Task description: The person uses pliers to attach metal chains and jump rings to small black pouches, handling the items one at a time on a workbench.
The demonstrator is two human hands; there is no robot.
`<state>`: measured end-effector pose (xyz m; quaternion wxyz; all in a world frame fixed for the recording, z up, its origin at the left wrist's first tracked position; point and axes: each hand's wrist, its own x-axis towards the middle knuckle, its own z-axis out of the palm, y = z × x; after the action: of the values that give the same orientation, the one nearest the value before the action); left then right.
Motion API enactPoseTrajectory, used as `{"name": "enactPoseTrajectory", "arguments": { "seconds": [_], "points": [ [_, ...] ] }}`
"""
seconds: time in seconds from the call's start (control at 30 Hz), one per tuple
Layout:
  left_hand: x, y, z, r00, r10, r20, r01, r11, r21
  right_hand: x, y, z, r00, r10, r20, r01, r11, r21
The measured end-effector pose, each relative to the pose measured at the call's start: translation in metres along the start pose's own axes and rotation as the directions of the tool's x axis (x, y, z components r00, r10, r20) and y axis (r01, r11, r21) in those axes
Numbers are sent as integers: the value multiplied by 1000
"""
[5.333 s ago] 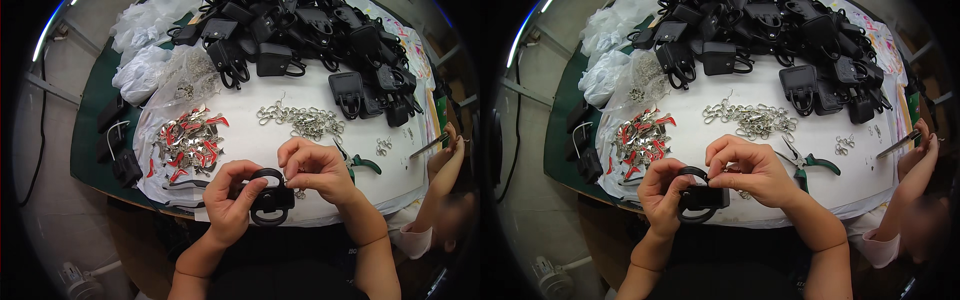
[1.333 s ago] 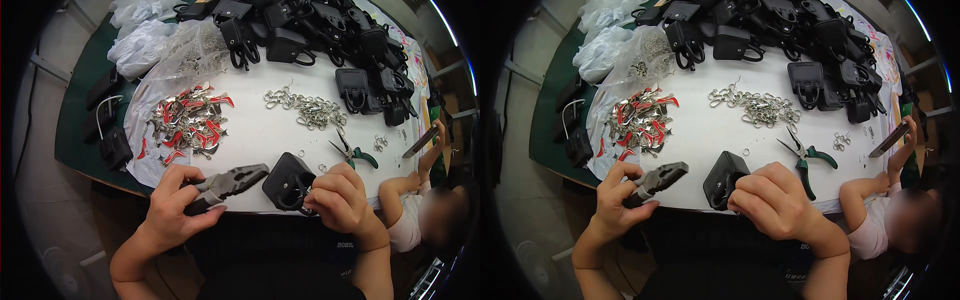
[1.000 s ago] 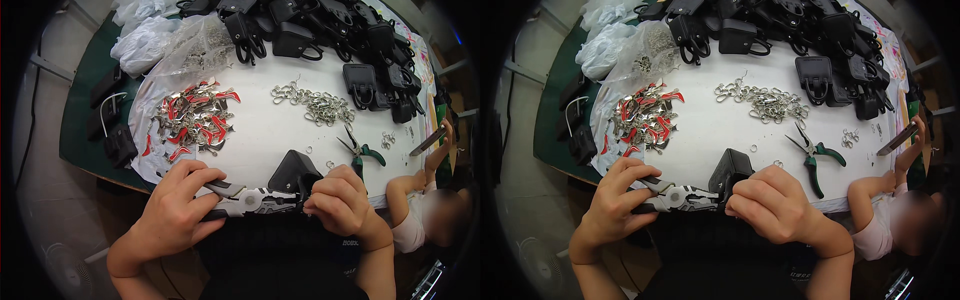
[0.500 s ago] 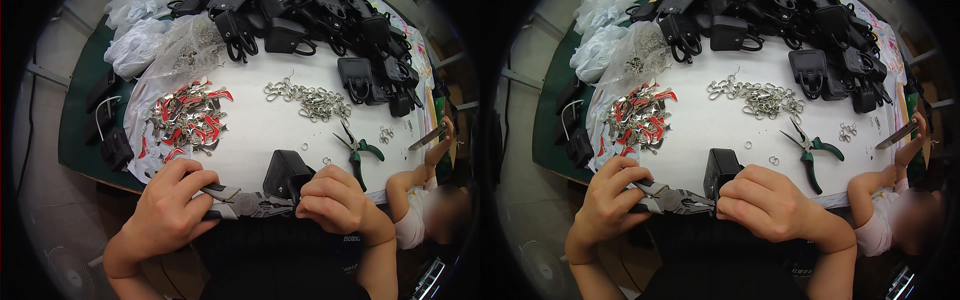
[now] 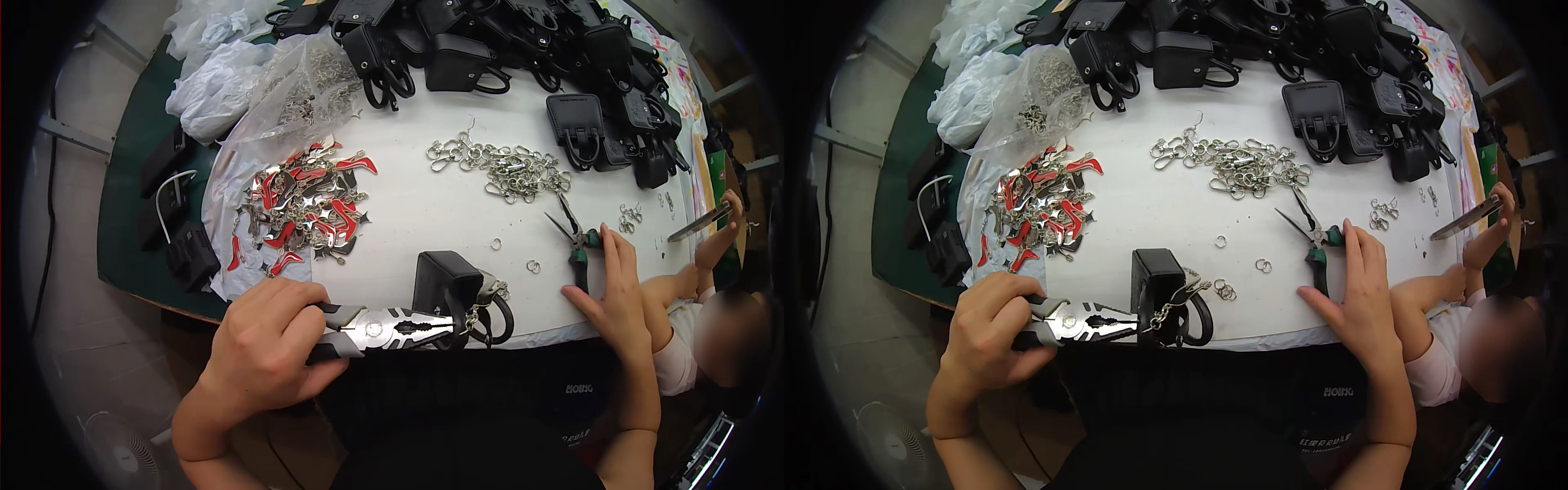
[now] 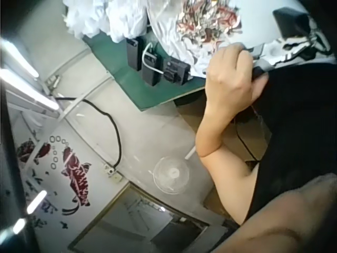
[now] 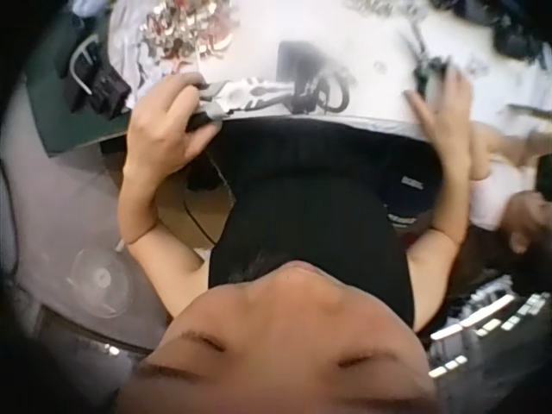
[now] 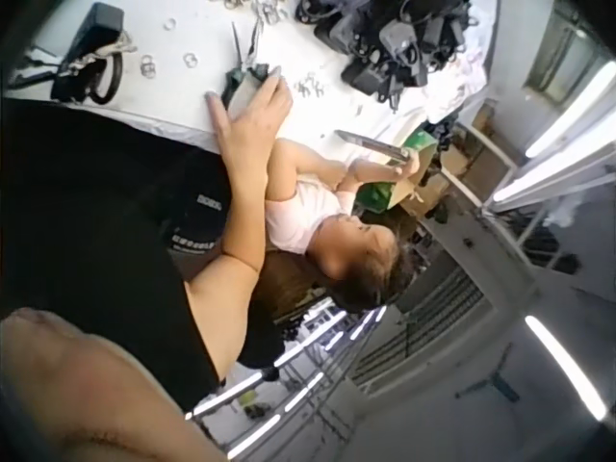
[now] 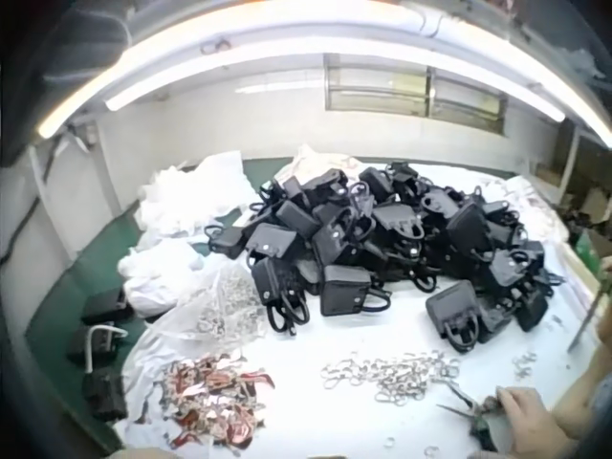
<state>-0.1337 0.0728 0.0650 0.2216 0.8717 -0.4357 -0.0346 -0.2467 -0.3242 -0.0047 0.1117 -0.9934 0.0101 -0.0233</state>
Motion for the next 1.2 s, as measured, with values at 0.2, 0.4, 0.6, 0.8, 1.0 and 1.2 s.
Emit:
{"name": "enactPoseTrajectory", "arguments": {
  "seconds": [0.2,0.4,0.6,0.8,1.0,1.2],
  "points": [
    [1,1,-7,1000,-20,-18,20,1000,-1,0,-1,-14,1000,7,3,-7,984,180],
    [-2,-1,-8,999,33,-1,-33,998,61,18,-58,-72,894,-436,102,363,840,403],
    [-2,1,-10,998,55,-39,-53,998,45,26,-72,-82,824,-566,-12,558,807,193],
    [-7,-2,-9,998,50,-40,-48,998,34,26,-75,-84,802,-594,-64,598,796,96],
    [-13,-6,-6,992,105,-69,-101,993,67,22,-80,-83,809,-587,-26,584,799,143],
    [-16,-7,-1,968,190,-167,-163,973,163,16,-86,-79,863,-503,43,476,839,265]
  ]
}}
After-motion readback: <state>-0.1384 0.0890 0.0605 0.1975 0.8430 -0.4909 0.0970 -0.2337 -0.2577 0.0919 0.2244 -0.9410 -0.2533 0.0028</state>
